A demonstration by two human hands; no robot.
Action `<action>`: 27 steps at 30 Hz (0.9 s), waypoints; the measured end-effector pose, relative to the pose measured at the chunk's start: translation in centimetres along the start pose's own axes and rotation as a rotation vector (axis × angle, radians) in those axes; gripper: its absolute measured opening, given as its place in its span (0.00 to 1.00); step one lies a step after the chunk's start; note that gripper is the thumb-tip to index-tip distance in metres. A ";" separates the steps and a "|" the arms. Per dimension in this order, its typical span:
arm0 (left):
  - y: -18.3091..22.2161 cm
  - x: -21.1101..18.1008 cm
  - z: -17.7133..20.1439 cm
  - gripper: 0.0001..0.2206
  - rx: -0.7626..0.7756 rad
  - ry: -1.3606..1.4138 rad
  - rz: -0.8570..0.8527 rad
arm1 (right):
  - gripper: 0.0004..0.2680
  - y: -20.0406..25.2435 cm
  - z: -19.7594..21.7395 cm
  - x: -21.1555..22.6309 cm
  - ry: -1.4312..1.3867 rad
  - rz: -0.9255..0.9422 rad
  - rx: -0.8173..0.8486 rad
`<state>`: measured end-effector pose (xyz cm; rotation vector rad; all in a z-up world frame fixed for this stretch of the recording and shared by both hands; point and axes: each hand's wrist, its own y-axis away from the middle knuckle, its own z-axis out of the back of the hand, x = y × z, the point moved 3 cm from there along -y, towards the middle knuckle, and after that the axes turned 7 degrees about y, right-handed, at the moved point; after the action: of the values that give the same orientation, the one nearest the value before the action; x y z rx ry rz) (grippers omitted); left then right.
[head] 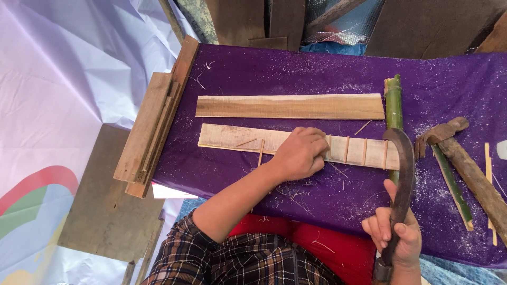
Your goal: Shaping and shaving thin wooden strips using a curved blade (sickle) on a workbench.
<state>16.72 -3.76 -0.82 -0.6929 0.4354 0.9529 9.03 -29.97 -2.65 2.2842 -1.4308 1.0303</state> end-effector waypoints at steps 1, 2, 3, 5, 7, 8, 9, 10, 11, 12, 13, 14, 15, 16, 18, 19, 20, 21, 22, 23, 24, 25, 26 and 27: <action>0.0 -0.2 0.4 0.05 0.000 0.000 0.002 | 0.30 0.0 0.0 0.0 -0.001 -0.001 -0.001; -0.1 -0.4 0.8 0.04 0.032 0.030 0.018 | 0.31 0.0 0.1 0.0 0.009 -0.007 -0.014; -0.1 -0.6 1.1 0.03 0.064 0.060 0.035 | 0.31 0.1 0.1 0.0 0.020 -0.012 -0.028; -0.3 -1.0 1.8 0.03 0.130 0.077 0.041 | 0.31 0.0 0.0 0.0 0.013 -0.014 -0.027; -0.5 -1.3 2.3 0.04 0.194 0.092 0.046 | 0.31 0.0 0.0 0.0 0.006 -0.014 -0.022; -0.4 -1.4 2.4 0.06 0.277 0.061 0.046 | 0.31 0.0 0.1 0.0 0.005 -0.014 -0.014; -0.4 -1.6 2.4 0.09 0.361 0.030 0.045 | 0.30 0.0 0.1 -0.1 0.005 -0.013 -0.007; -0.5 -1.9 2.8 0.09 0.360 0.029 0.044 | 0.30 0.0 0.0 -0.1 0.006 -0.013 -0.006; -0.4 -2.2 3.0 0.08 0.424 0.024 0.054 | 0.31 0.0 -0.1 0.0 0.002 -0.011 -0.016; -0.4 -2.5 3.2 0.09 0.489 0.019 0.063 | 0.31 0.0 -0.2 0.0 -0.002 -0.008 -0.026; -0.4 -2.6 3.4 0.09 0.487 0.018 0.063 | 0.31 0.0 -0.1 -0.1 -0.002 -0.008 -0.024; -0.4 -2.6 3.5 0.09 0.542 0.021 0.081 | 0.31 0.0 -0.1 -0.1 0.010 -0.005 -0.019; -0.3 -2.7 3.6 0.10 0.596 0.024 0.100 | 0.31 0.0 0.0 -0.1 0.022 -0.003 -0.011; -0.4 -2.9 4.0 0.10 0.592 0.022 0.100 | 0.31 0.0 -0.2 -0.1 0.023 -0.003 -0.007; -0.4 -3.1 4.3 0.11 0.746 0.008 0.171 | 0.30 0.0 -0.4 0.0 0.050 0.003 -0.045; -0.4 -3.1 4.5 0.11 0.744 0.008 0.170 | 0.30 0.0 -0.3 0.0 0.052 0.004 -0.043; -0.4 -3.2 4.6 0.11 0.764 0.031 0.183 | 0.30 -0.1 -0.3 0.0 0.048 -0.002 -0.020; -0.3 -3.3 4.8 0.11 0.783 0.054 0.198 | 0.30 -0.1 -0.2 0.0 0.043 -0.009 0.004; -0.1 -3.1 4.9 0.11 0.781 0.054 0.198 | 0.30 -0.1 -0.4 0.1 0.044 -0.009 0.006; 0.1 -2.9 5.1 0.10 0.727 0.042 0.185 | 0.30 -0.1 -0.6 0.1 0.062 -0.014 -0.024; 0.3 -2.7 5.4 0.10 0.673 0.031 0.173 | 0.31 -0.1 -0.7 0.1 0.080 -0.018 -0.054; 0.9 -2.6 5.5 0.10 0.671 0.030 0.176 | 0.31 -0.1 -0.6 0.1 0.079 -0.021 -0.052; 1.3 -2.5 6.0 0.13 0.543 0.040 0.107 | 0.31 -0.1 -0.4 0.1 0.052 -0.018 -0.036; 1.9 -2.5 6.5 0.16 0.417 0.050 0.039 | 0.30 0.0 -0.3 0.0 0.024 -0.017 -0.022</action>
<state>14.05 0.05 4.69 -0.3310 0.6704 0.8468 8.91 -29.79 -2.48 2.2572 -1.4045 1.0287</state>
